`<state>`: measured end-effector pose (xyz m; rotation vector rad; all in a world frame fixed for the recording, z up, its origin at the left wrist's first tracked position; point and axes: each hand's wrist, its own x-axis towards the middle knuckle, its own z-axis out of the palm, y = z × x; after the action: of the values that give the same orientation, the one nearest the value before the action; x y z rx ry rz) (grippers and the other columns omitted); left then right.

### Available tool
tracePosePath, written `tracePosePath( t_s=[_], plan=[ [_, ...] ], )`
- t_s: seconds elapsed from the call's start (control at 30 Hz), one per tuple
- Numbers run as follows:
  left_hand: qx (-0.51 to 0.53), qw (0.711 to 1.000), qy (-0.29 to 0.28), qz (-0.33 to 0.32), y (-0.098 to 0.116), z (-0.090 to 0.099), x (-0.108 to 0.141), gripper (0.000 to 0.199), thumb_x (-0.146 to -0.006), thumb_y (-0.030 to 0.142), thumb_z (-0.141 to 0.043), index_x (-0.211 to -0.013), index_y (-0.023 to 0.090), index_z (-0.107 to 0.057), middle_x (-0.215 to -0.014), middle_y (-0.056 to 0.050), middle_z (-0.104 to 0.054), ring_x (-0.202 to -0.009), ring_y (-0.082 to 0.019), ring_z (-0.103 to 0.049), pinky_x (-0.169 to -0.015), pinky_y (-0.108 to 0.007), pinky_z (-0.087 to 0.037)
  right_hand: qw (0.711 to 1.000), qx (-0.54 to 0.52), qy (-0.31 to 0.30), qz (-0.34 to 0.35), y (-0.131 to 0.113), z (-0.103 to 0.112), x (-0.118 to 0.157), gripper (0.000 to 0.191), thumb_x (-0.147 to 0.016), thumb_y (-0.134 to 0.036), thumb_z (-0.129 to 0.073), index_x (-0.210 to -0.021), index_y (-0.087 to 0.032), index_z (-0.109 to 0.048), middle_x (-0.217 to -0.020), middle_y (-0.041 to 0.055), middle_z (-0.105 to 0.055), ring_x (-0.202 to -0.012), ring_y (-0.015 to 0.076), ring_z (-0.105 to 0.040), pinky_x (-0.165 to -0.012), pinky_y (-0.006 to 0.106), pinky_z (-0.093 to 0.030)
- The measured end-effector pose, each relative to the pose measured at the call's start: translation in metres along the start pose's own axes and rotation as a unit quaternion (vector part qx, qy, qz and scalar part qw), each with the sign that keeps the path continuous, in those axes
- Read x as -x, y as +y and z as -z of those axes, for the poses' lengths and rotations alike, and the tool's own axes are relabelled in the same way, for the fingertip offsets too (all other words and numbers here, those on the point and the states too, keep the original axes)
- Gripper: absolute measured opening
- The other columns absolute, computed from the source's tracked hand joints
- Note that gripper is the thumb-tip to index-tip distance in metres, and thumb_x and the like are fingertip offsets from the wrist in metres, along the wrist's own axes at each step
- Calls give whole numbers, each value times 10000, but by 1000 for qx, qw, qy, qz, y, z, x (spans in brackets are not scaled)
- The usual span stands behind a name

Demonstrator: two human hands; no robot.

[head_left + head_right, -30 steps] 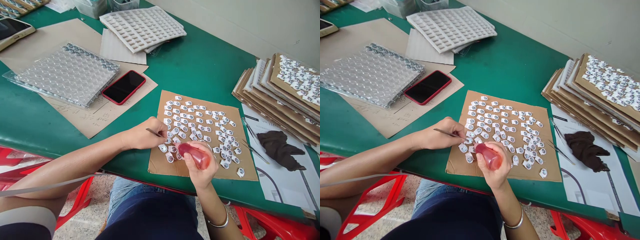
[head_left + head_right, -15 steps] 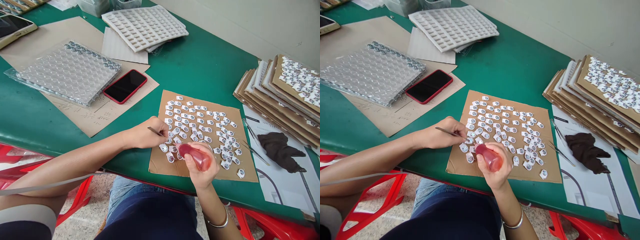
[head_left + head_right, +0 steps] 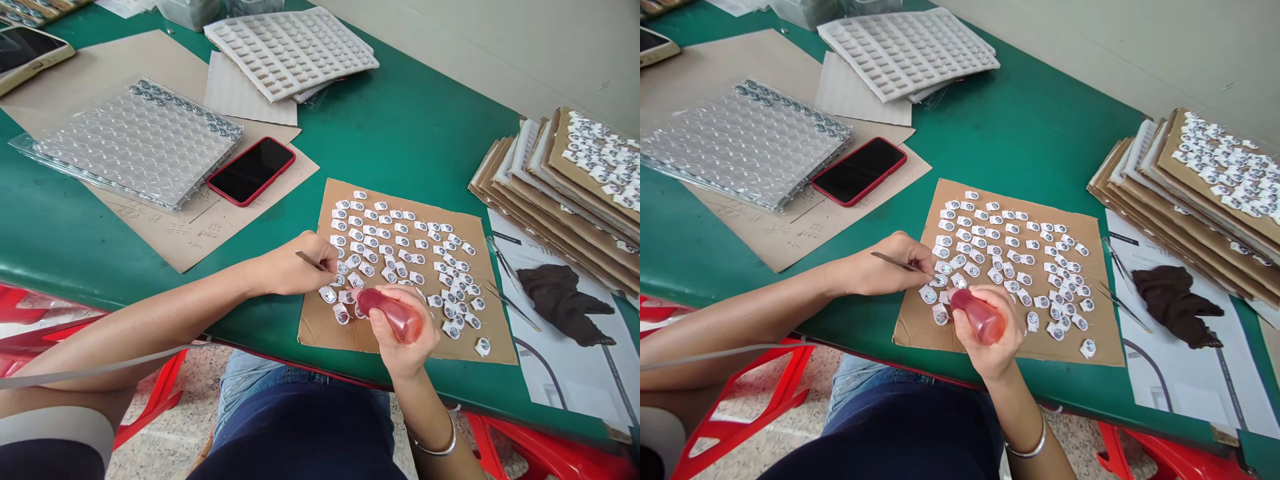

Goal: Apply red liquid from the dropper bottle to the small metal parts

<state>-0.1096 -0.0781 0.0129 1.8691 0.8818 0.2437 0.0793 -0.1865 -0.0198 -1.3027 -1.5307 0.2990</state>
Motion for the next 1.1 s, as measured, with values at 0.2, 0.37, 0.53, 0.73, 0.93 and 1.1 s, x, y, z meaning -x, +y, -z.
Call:
tracePosePath(
  t_s=[0.2,0.37,0.53,0.73,0.93,1.1],
  plan=[
    [-4,1000,2,-8,0,1,0,88,-703,124,-544,-652,125,-615,-608,5,-592,-554,-84,-508,-482,-180,-365,1000,10,1,2,0,0,0,263,-697,-225,-681,-944,-190,-598,-861,57,-649,-799,200,-629,-694,407,-537],
    [-4,1000,5,-4,1,1,0,86,-699,121,-547,-645,125,-613,-602,8,-588,-552,-82,-507,-473,-177,-359,1000,6,5,0,1,0,1,264,-694,-210,-682,-944,-182,-601,-866,61,-650,-805,197,-626,-706,407,-532],
    [-4,1000,4,1,1,0,0,81,-700,131,-552,-656,129,-620,-614,6,-601,-563,-87,-523,-479,-178,-368,1000,11,3,11,2,-1,2,266,-701,-215,-683,-951,-184,-599,-865,60,-652,-807,200,-626,-702,411,-535],
    [-4,1000,5,-1,-1,0,0,84,-703,145,-555,-684,131,-636,-641,-6,-623,-592,-103,-556,-492,-185,-384,1000,0,-2,10,1,0,1,271,-697,-207,-689,-952,-184,-601,-869,65,-650,-809,204,-624,-707,416,-531],
    [-3,1000,8,-6,-3,-1,-1,80,-704,156,-561,-685,133,-635,-641,-7,-627,-591,-107,-562,-491,-186,-388,1000,-8,-14,12,1,0,1,286,-693,-191,-690,-964,-180,-598,-878,67,-648,-814,203,-624,-713,415,-532],
    [-3,1000,7,-9,-3,0,-2,76,-704,153,-566,-680,130,-635,-637,-8,-624,-591,-105,-560,-491,-184,-386,1000,-18,-13,13,1,-1,0,291,-687,-172,-692,-963,-172,-601,-879,69,-646,-821,204,-622,-720,415,-531]
  ],
)
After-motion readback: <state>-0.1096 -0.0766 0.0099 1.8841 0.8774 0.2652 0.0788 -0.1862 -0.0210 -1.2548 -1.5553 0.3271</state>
